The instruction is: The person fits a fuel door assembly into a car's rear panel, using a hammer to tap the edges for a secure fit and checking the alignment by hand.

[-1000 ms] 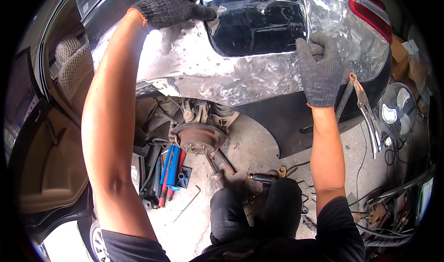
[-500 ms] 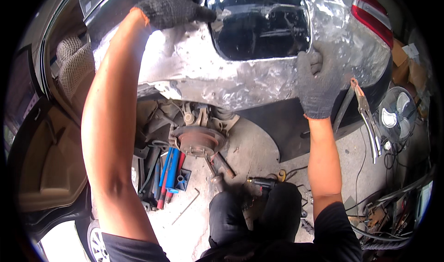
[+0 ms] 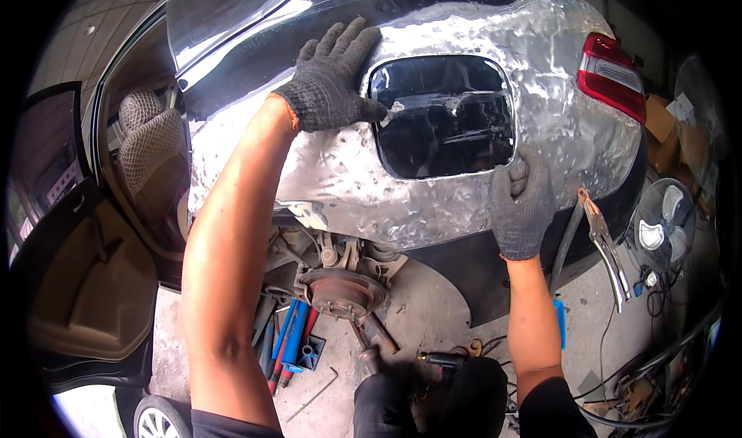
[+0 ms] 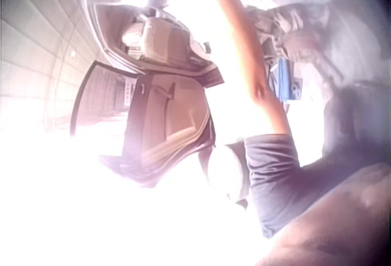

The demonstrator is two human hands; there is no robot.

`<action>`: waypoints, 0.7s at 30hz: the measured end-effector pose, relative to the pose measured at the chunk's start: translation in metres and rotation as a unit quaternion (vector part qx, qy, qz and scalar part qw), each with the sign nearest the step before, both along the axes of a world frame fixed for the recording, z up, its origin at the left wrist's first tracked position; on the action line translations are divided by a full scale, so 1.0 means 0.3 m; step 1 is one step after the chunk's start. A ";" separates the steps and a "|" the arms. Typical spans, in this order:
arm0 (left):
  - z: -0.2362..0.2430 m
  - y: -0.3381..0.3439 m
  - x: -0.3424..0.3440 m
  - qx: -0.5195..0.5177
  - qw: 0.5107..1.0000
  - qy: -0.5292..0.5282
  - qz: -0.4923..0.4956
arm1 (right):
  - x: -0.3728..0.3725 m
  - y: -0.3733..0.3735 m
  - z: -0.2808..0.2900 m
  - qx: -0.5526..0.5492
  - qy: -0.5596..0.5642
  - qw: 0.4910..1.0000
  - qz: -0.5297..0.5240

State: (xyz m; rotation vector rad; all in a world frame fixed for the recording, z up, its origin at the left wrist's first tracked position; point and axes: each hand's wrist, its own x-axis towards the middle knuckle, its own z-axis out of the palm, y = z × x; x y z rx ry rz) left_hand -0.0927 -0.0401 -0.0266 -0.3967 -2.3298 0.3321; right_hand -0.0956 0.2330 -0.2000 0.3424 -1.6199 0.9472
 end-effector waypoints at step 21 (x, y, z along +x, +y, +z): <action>-0.003 0.004 -0.004 0.033 0.999 0.020 -0.020 | 0.044 0.024 -0.080 -0.072 -0.057 0.987 0.135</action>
